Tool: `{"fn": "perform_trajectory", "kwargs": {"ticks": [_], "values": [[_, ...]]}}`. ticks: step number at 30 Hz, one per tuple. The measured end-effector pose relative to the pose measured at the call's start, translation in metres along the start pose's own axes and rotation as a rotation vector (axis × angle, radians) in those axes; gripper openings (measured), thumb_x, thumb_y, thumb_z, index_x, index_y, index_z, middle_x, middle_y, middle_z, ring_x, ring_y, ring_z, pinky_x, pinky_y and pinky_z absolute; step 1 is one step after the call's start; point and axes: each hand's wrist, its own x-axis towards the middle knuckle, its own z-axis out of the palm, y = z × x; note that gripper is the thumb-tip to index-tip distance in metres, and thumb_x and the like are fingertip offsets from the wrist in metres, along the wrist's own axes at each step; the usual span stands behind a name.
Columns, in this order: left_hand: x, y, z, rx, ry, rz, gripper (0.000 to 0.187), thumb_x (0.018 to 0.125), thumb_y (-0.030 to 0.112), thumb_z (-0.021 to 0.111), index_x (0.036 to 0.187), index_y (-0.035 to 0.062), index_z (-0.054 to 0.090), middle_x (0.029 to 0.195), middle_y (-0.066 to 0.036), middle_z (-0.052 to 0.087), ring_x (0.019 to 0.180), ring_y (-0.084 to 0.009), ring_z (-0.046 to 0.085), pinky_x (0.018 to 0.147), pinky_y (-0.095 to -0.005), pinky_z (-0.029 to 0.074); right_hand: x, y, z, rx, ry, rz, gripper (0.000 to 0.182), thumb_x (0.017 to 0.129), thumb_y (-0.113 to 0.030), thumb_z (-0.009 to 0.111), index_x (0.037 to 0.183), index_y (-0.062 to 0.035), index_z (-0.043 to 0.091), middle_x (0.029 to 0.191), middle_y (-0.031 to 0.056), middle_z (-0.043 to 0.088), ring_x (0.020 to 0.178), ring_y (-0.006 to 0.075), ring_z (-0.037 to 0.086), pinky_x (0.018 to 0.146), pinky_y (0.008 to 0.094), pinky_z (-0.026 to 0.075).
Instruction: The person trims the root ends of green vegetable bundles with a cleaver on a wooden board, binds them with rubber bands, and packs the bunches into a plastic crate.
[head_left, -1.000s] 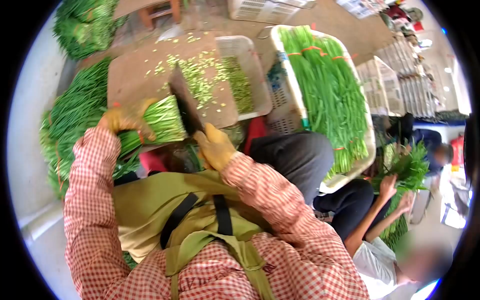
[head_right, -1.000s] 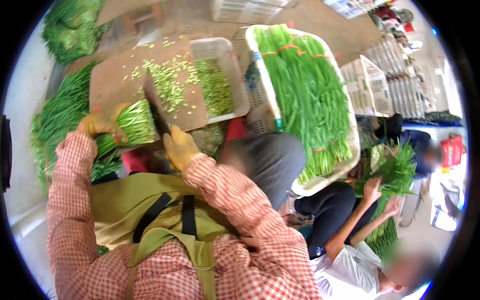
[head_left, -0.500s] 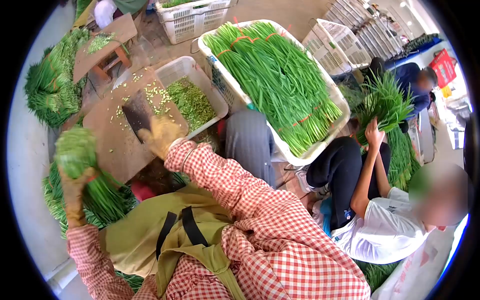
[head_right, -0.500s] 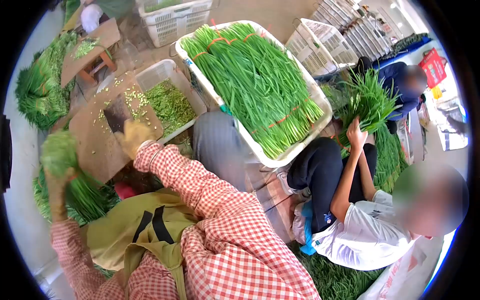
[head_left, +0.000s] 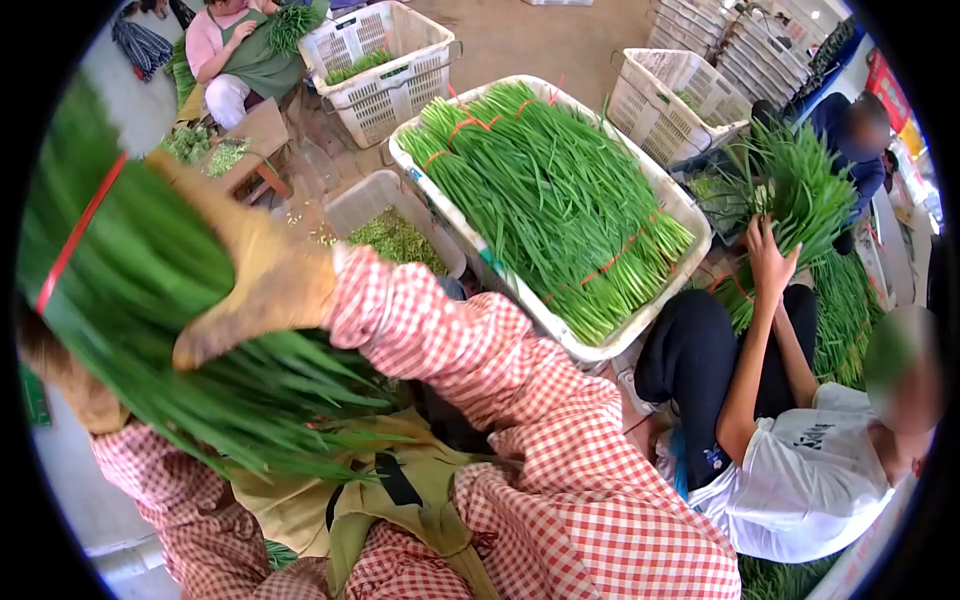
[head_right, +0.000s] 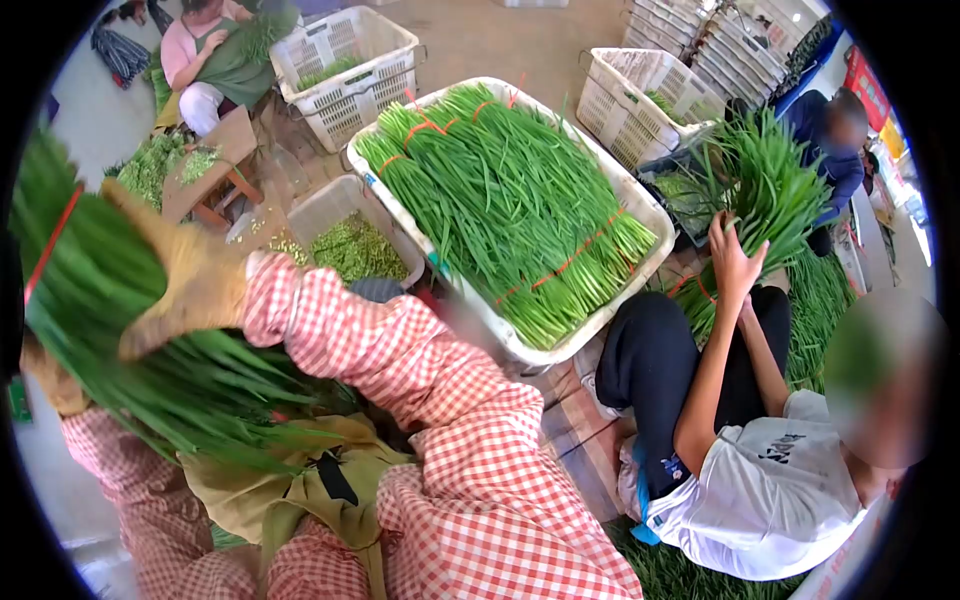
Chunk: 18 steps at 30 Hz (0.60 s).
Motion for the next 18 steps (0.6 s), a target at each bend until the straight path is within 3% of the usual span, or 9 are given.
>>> {"fn": "perform_trajectory", "kwargs": {"ticks": [4, 5, 8, 10, 11, 12, 13, 15, 18], "values": [[0.054, -0.058, 0.120, 0.023, -0.076, -0.077, 0.074, 0.091, 0.042, 0.063, 0.145, 0.0021, 0.035, 0.144, -0.018, 0.042, 0.130, -0.0311, 0.045, 0.108, -0.0408, 0.037, -0.020, -0.061, -0.071, 0.310, 0.259, 0.347, 0.112, 0.069, -0.014, 0.085, 0.151, -0.0045, 0.009, 0.135, 0.0216, 0.051, 0.116, 0.0274, 0.058, 0.101, 0.0385, 0.046], [0.065, -0.074, 0.150, 0.034, -0.079, -0.129, 0.076, 0.090, 0.043, 0.063, 0.146, 0.0024, 0.033, 0.145, -0.019, 0.041, 0.131, -0.0320, 0.044, 0.109, -0.0414, 0.037, -0.023, -0.077, -0.098, 0.214, 0.298, 0.432, 0.103, 0.073, -0.015, 0.082, 0.150, -0.0042, 0.014, 0.127, 0.0202, 0.058, 0.109, 0.0262, 0.062, 0.097, 0.0382, 0.050], [0.132, -0.163, 0.160, 0.109, -0.511, -0.306, 0.066, 0.093, 0.044, 0.056, 0.143, 0.0049, 0.040, 0.144, -0.016, 0.043, 0.133, -0.0292, 0.041, 0.110, -0.0418, 0.033, -0.042, -0.127, -0.172, -0.248, 0.525, 0.541, 0.070, 0.078, -0.031, 0.073, 0.136, -0.0029, 0.044, 0.113, 0.0150, 0.066, 0.100, 0.0225, 0.065, 0.094, 0.0351, 0.051], [0.172, -0.242, 0.160, 0.108, -0.840, -0.423, 0.060, 0.095, 0.044, 0.051, 0.141, 0.0065, 0.044, 0.143, -0.014, 0.045, 0.135, -0.0274, 0.039, 0.111, -0.0420, 0.031, -0.046, -0.167, -0.211, -0.534, 0.594, 0.588, 0.074, 0.077, -0.036, 0.074, 0.137, -0.0022, 0.045, 0.122, 0.0135, 0.062, 0.103, 0.0250, 0.063, 0.095, 0.0344, 0.050], [0.155, -0.257, 0.181, 0.373, -0.751, -0.377, 0.068, 0.091, 0.054, 0.052, 0.140, 0.0074, 0.046, 0.144, -0.011, 0.045, 0.134, -0.0277, 0.039, 0.111, -0.0436, 0.029, -0.048, -0.182, -0.241, -0.713, 0.620, 0.653, 0.080, 0.075, -0.035, 0.076, 0.140, -0.0018, 0.041, 0.125, 0.0144, 0.059, 0.104, 0.0256, 0.063, 0.093, 0.0343, 0.052], [0.138, -0.244, 0.208, 0.683, -0.734, -0.360, 0.067, 0.092, 0.056, 0.049, 0.139, 0.0091, 0.047, 0.144, -0.011, 0.045, 0.133, -0.0271, 0.041, 0.111, -0.0441, 0.030, -0.062, -0.189, -0.291, -0.780, 0.593, 0.624, 0.070, 0.080, -0.026, 0.076, 0.137, 0.0003, 0.045, 0.114, 0.0150, 0.066, 0.103, 0.0226, 0.064, 0.097, 0.0349, 0.049], [0.163, -0.312, 0.205, 0.834, -0.769, -0.282, 0.065, 0.093, 0.055, 0.047, 0.138, 0.0086, 0.049, 0.144, -0.012, 0.046, 0.130, -0.0261, 0.045, 0.109, -0.0409, 0.033, -0.059, -0.203, -0.299, -0.930, 0.587, 0.705, 0.076, 0.077, -0.026, 0.079, 0.137, 0.0032, 0.043, 0.112, 0.0152, 0.067, 0.102, 0.0228, 0.065, 0.093, 0.0345, 0.052], [0.169, -0.364, 0.232, 1.034, -0.956, -0.059, 0.057, 0.096, 0.048, 0.043, 0.132, 0.0050, 0.053, 0.136, -0.017, 0.052, 0.124, -0.0287, 0.050, 0.107, -0.0374, 0.037, -0.089, -0.205, -0.375, -1.506, 0.509, 0.670, 0.080, 0.072, -0.028, 0.082, 0.139, -0.0064, 0.044, 0.111, 0.0153, 0.068, 0.101, 0.0240, 0.066, 0.087, 0.0345, 0.053], [0.168, -0.436, 0.282, 1.288, -1.134, 0.185, 0.053, 0.098, 0.043, 0.040, 0.133, 0.0048, 0.051, 0.138, -0.018, 0.050, 0.128, -0.0303, 0.047, 0.109, -0.0374, 0.035, -0.103, -0.187, -0.410, -2.001, 0.484, 0.913, 0.080, 0.071, -0.029, 0.080, 0.140, -0.0139, 0.043, 0.112, 0.0200, 0.066, 0.102, 0.0313, 0.065, 0.088, 0.0394, 0.052]]}}
